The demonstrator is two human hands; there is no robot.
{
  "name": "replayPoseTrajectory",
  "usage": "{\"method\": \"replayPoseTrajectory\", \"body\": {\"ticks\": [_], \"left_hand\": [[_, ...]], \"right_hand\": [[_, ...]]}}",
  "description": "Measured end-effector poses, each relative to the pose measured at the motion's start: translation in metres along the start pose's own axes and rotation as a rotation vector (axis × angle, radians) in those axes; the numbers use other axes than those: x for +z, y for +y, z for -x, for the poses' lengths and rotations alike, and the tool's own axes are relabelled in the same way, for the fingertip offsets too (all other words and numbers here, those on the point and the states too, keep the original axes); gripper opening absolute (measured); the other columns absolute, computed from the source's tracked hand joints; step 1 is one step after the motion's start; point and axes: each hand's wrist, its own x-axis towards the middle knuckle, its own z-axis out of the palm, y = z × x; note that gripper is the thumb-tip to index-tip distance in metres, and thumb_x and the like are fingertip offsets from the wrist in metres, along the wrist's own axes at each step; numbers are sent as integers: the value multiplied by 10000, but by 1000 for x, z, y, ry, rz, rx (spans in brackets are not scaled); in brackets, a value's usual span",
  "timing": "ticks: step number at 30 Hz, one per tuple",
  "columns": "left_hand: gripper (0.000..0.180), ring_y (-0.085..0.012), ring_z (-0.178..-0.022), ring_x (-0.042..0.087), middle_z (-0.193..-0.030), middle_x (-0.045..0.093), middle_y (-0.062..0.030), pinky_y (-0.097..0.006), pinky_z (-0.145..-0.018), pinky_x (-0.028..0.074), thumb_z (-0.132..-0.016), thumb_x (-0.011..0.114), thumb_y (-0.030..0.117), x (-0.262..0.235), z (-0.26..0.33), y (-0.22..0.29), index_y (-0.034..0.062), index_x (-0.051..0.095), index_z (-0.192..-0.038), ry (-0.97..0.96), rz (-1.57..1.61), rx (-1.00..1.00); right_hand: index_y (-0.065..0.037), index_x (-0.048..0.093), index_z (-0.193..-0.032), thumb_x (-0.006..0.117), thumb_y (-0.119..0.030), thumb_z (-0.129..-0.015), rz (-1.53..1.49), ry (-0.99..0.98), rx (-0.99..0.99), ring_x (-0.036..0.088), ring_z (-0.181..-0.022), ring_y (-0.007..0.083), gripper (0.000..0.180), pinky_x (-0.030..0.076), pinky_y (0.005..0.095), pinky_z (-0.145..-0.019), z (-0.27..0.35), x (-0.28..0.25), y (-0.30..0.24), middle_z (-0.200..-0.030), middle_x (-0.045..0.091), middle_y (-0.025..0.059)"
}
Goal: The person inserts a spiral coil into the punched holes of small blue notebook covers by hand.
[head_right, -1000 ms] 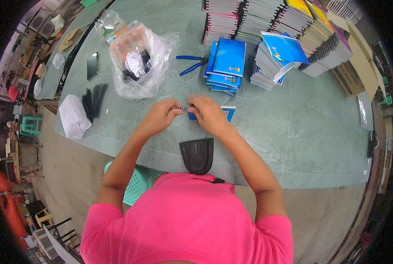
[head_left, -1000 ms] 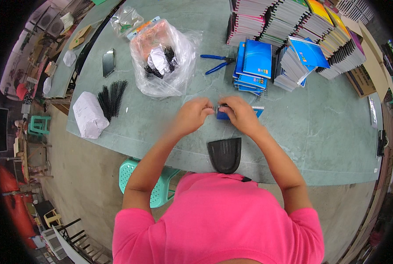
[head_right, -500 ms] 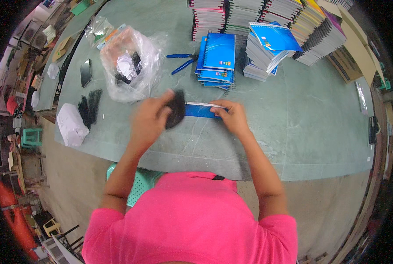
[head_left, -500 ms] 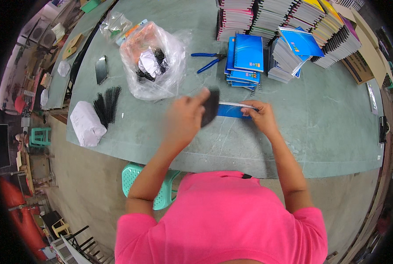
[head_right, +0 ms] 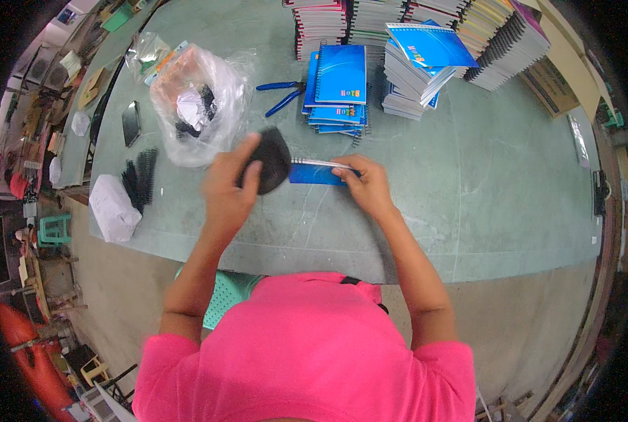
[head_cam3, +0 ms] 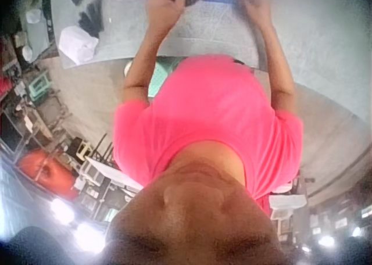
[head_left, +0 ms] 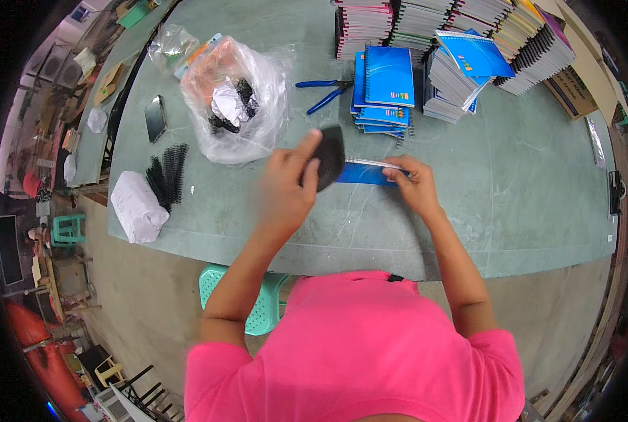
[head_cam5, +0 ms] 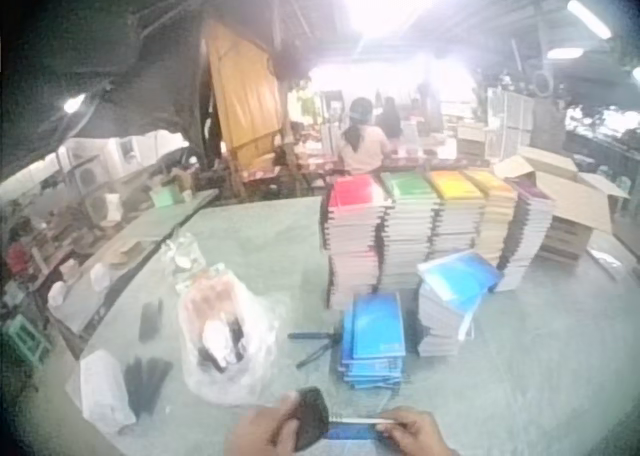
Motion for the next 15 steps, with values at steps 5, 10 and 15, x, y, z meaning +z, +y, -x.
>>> {"method": "replayPoseTrajectory", "body": {"ticks": [5, 10, 15], "left_hand": [[398, -301, -747, 560, -826, 572, -128, -391, -696, 460, -804, 590, 90, 4, -3, 3, 184, 581, -1191, -45, 117, 55], [395, -256, -752, 565, -843, 626, -117, -356, -726, 453, -777, 610, 45, 26, 13, -2, 136, 607, -1162, -408, -29, 24], [425, -290, -767, 568, -855, 584, -138, -360, -712, 460, -790, 604, 60, 4, -14, 13, 206, 587, -1189, 87, 191, -38]], "right_hand": [[-23, 661, -917, 652, -59, -774, 138, -1, -203, 610, -769, 221, 148, 456, 295, -690, -3, -2, -20, -849, 644, 117], [-15, 653, -919, 656, -41, -773, -44, -78, -35, 599, -759, 167, 148, 463, 278, -687, -4, -1, 1, -854, 651, 81], [3, 654, -927, 672, 9, -757, -261, -57, 240, 581, -802, 102, 171, 500, 219, -686, 5, -2, -4, -846, 638, 30]]}}
